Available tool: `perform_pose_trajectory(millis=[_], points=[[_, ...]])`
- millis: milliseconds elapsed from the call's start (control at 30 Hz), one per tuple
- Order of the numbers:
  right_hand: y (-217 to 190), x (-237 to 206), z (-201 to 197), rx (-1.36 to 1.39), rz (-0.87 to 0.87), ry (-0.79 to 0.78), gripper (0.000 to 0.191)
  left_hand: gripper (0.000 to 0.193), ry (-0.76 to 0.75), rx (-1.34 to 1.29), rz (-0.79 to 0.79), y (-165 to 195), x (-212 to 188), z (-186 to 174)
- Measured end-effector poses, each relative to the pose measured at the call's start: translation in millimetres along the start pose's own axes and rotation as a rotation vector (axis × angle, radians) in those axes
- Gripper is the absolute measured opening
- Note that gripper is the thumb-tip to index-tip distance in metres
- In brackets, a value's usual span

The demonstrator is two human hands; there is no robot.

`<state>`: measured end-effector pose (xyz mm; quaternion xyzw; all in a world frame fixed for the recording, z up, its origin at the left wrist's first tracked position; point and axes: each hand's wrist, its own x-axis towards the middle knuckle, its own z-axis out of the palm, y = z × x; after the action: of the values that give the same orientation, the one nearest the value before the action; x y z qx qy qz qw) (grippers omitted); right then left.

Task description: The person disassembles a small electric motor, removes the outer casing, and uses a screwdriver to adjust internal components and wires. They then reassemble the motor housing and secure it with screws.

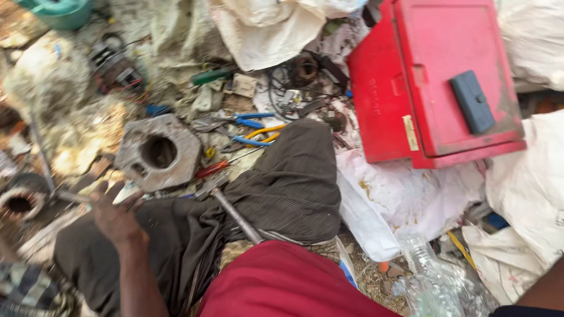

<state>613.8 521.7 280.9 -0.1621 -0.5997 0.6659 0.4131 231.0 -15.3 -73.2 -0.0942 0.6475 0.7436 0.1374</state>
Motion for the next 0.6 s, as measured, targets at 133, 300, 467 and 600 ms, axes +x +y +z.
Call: perform_pose_trajectory(millis=[133, 300, 467, 600], points=[[-24, -24, -49, -0.099, 0.039, 0.145, 0.05, 0.057, -0.074, 0.067, -0.017, -14, 5, 15], [97, -58, 0, 0.043, 0.489, 0.084, 0.052, 0.039, -0.086, 0.116, 0.055, -15, 53, 47], [292, -127, 27, 0.101, 0.709, 0.014, 0.04, 0.03, 0.01, 0.623, 0.51, 22, 146, 93], [280, -111, 20, -0.018, 0.676, -0.031, 0.037, 0.037, 0.049, 0.958, 0.86, 61, 231, 139]])
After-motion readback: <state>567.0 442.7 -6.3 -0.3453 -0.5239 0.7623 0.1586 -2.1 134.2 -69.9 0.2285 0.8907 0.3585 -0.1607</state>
